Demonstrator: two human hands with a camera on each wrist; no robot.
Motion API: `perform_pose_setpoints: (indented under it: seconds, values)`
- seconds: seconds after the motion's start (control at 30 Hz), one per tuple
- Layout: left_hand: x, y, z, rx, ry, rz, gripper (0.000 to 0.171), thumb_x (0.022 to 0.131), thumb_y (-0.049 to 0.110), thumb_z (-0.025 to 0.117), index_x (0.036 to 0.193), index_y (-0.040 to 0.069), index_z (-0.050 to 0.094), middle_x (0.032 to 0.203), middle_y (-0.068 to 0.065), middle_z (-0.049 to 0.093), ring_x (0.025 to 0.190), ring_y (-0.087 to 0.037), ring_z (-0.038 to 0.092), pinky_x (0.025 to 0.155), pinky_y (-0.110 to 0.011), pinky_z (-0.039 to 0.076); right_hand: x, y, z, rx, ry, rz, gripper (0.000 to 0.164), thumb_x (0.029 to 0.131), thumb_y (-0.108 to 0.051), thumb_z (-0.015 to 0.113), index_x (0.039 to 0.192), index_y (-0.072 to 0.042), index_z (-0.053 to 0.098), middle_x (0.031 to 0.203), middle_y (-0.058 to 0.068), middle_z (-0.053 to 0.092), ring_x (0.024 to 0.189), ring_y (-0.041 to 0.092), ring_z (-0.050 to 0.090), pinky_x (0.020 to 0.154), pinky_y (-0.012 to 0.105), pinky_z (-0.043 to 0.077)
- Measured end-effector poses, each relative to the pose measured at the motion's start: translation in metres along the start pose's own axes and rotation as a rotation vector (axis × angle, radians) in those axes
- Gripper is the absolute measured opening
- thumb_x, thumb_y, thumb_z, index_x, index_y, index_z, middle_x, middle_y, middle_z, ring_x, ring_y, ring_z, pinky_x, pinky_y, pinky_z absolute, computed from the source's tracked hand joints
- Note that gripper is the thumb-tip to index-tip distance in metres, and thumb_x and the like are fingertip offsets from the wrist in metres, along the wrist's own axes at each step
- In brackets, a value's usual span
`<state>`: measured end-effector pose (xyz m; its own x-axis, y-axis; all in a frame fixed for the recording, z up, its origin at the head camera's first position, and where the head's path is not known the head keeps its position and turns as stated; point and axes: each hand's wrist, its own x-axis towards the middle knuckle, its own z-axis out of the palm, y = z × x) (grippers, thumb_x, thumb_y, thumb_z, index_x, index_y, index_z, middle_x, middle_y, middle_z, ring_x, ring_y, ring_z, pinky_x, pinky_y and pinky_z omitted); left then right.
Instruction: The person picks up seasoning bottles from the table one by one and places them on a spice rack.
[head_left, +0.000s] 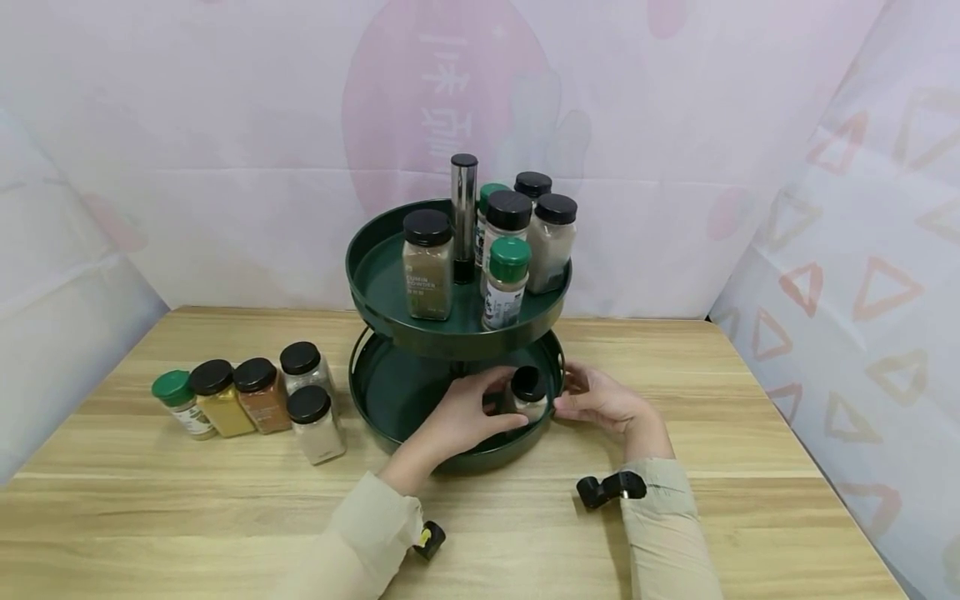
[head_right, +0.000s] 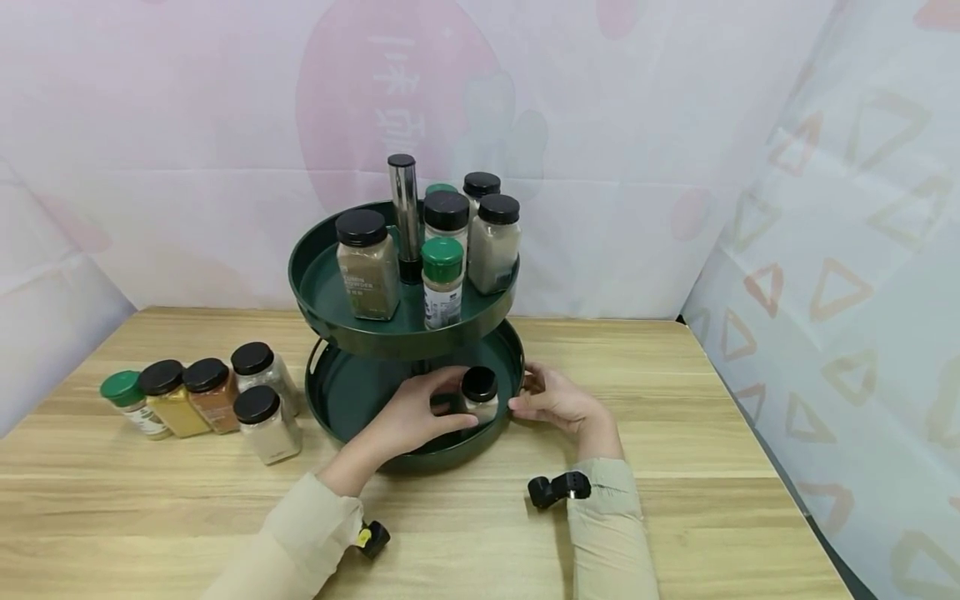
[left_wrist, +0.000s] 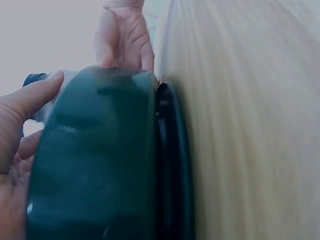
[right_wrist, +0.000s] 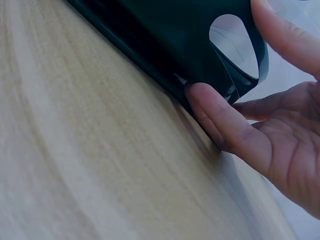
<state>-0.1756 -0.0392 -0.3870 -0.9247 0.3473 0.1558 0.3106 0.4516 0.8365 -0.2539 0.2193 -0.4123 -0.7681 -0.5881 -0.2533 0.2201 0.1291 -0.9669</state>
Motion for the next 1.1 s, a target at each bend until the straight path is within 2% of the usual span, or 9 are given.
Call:
perform_pose_setpoints:
  seconds: [0.2, 0.4, 0.5, 0.57, 0.67, 0.7, 0.77, 0.87, 1.1]
  values:
    - [-0.018, -0.001, -0.030, -0.016, 0.025, 0.042, 0.059, 0.090, 0.026, 0.075, 0.143, 0.013, 0.052, 0.142, -0.007, 0.058, 0.131, -0.027, 0.056, 0.102, -0.048, 0.051, -0.004, -0.002, -0.002, 0.015, 0.002, 0.000, 0.094, 0.091, 0.000, 0.065, 0.157, 0.003, -0.002, 0.161, 0.031, 0.009, 0.113, 0.013, 0.058, 0.096, 0.027, 0.055]
    - [-0.050, -0.006, -0.069, 0.033, 0.175, 0.071, 0.048, 0.089, 0.020, 0.076, 0.133, 0.011, 0.060, 0.136, -0.009, 0.062, 0.129, -0.029, 0.058, 0.097, -0.048, 0.054, -0.002, -0.002, -0.001, -0.011, -0.020, 0.003, 0.093, 0.092, -0.002, 0.064, 0.157, 0.002, -0.003, 0.163, 0.030, 0.007, 0.122, 0.016, 0.052, 0.096, 0.025, 0.053]
    - [-0.069, -0.012, -0.088, 0.106, 0.294, 0.159, 0.044, 0.087, 0.013, 0.077, 0.129, 0.010, 0.063, 0.131, -0.008, 0.064, 0.125, -0.021, 0.060, 0.093, -0.040, 0.057, 0.000, -0.001, 0.001, -0.010, -0.032, 0.005, 0.093, 0.092, -0.002, 0.064, 0.157, 0.002, -0.003, 0.163, 0.030, 0.007, 0.122, 0.016, 0.053, 0.097, 0.025, 0.053]
    - [-0.080, -0.015, -0.101, 0.137, 0.391, 0.254, 0.043, 0.085, 0.003, 0.077, 0.126, 0.008, 0.065, 0.126, -0.008, 0.066, 0.121, -0.012, 0.061, 0.090, -0.029, 0.058, 0.001, -0.001, 0.001, 0.002, -0.027, 0.005, 0.093, 0.092, -0.001, 0.064, 0.157, 0.002, -0.003, 0.163, 0.030, 0.007, 0.120, 0.016, 0.054, 0.096, 0.025, 0.053]
    - [-0.095, -0.020, -0.119, 0.135, 0.525, 0.378, 0.047, 0.078, -0.012, 0.076, 0.122, 0.003, 0.067, 0.119, -0.006, 0.068, 0.111, -0.002, 0.062, 0.088, -0.016, 0.054, 0.001, -0.002, 0.000, 0.010, -0.024, 0.004, 0.093, 0.092, -0.001, 0.064, 0.157, 0.002, -0.003, 0.163, 0.030, 0.008, 0.118, 0.013, 0.055, 0.095, 0.024, 0.053]
    - [-0.100, -0.022, -0.125, 0.125, 0.559, 0.396, 0.049, 0.076, -0.016, 0.075, 0.121, 0.001, 0.067, 0.118, -0.004, 0.068, 0.109, 0.000, 0.063, 0.088, -0.014, 0.053, 0.001, -0.002, 0.000, 0.010, -0.027, 0.001, 0.093, 0.092, -0.001, 0.063, 0.157, 0.002, -0.003, 0.162, 0.030, 0.009, 0.118, 0.013, 0.055, 0.095, 0.024, 0.053]
    - [-0.109, -0.026, -0.136, 0.131, 0.613, 0.405, 0.052, 0.074, -0.020, 0.075, 0.121, 0.000, 0.067, 0.117, -0.001, 0.068, 0.107, 0.000, 0.064, 0.088, -0.011, 0.052, 0.001, -0.002, 0.000, 0.007, -0.031, -0.001, 0.092, 0.092, -0.001, 0.063, 0.157, 0.002, -0.002, 0.162, 0.030, 0.010, 0.117, 0.013, 0.055, 0.094, 0.023, 0.053]
    - [-0.120, -0.034, -0.148, 0.157, 0.653, 0.359, 0.052, 0.074, -0.019, 0.075, 0.121, 0.000, 0.067, 0.120, 0.005, 0.067, 0.108, 0.003, 0.064, 0.087, -0.008, 0.050, 0.000, -0.002, 0.001, 0.008, -0.031, 0.000, 0.092, 0.092, -0.001, 0.064, 0.157, 0.003, -0.002, 0.161, 0.031, 0.012, 0.115, 0.012, 0.057, 0.094, 0.024, 0.053]
    - [-0.135, -0.058, -0.154, 0.158, 0.604, 0.233, 0.050, 0.076, -0.016, 0.076, 0.121, 0.001, 0.066, 0.118, 0.011, 0.066, 0.104, 0.008, 0.064, 0.085, -0.006, 0.050, -0.002, -0.001, 0.002, 0.009, -0.015, 0.004, 0.093, 0.091, -0.002, 0.065, 0.157, 0.003, 0.000, 0.160, 0.031, 0.014, 0.112, 0.011, 0.058, 0.093, 0.024, 0.053]
